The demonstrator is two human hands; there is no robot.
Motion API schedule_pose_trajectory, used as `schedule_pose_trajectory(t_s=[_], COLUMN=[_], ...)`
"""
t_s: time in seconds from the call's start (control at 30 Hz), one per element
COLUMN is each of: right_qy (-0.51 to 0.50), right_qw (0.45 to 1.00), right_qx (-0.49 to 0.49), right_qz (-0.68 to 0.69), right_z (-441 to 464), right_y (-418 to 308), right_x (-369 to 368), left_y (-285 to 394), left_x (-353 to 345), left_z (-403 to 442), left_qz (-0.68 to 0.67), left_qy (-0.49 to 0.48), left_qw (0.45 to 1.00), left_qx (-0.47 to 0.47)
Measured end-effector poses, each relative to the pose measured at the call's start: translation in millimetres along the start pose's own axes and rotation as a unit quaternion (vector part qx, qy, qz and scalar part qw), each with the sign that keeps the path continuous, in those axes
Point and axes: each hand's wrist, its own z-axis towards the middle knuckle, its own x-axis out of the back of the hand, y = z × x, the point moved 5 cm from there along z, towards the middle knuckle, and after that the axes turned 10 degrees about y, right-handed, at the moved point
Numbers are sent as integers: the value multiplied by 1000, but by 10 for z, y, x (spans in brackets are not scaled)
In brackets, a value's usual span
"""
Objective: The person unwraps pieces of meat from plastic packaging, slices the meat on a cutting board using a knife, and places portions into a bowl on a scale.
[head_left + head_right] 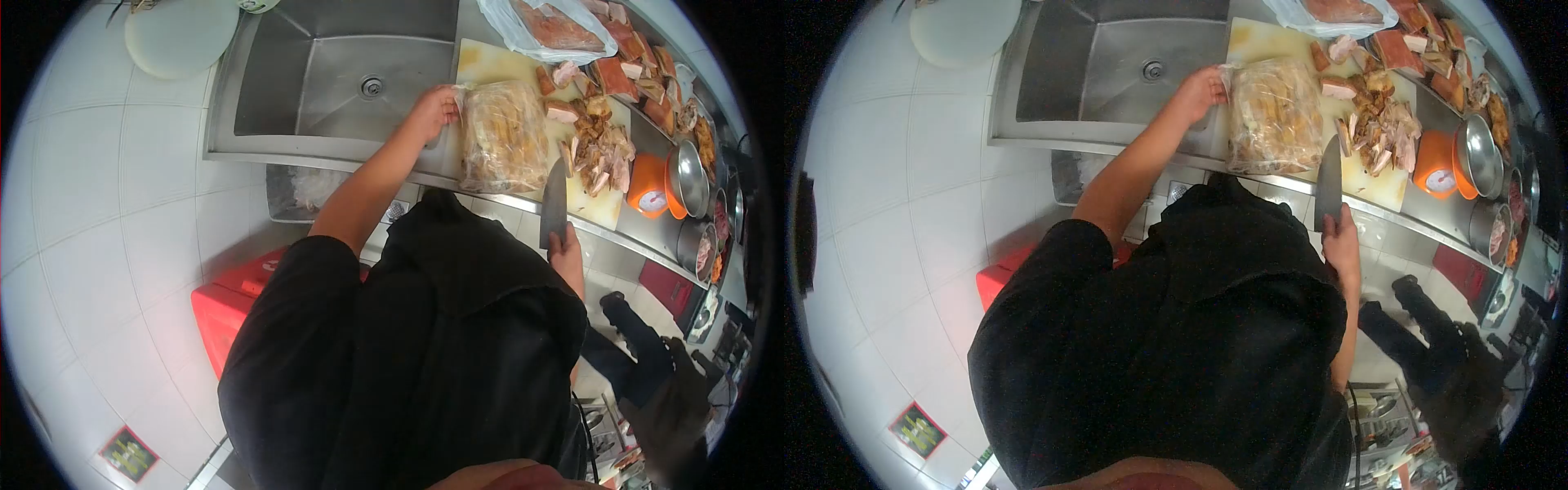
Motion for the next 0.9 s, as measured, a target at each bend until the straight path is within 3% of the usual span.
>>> schedule_pose_trajectory(t_s=[0.03,0.13,0.3,0.43,0.53,0.63,0.73,0.83,0.9], right_qy=[4,-26,-15,38,43,63,35,2,-17], right_qw=[1000,998,999,987,969,927,909,892,886], right_qx=[3,-43,-35,147,202,243,238,260,256], right_qz=[-3,24,-10,-57,-138,-280,-341,-369,-387], right_z=[-5,86,345,725,1114,1219,1230,1200,1186], right_y=[-95,-234,-559,-984,-1050,-1064,-910,-904,-919], right_x=[-73,-195,-3,14,-177,-264,-289,-278,-274], left_y=[34,101,-17,9,46,91,111,45,53], left_x=[-13,23,180,167,132,85,71,86,90], left_z=[-58,-92,322,451,423,331,167,282,269], left_qz=[-9,64,133,135,109,-17,74,136,165], left_qy=[-24,51,38,60,72,29,79,66,108], left_qw=[1000,995,990,988,991,999,993,981,973], left_qx=[-7,-65,-43,-34,-41,-8,-54,-125,-123])
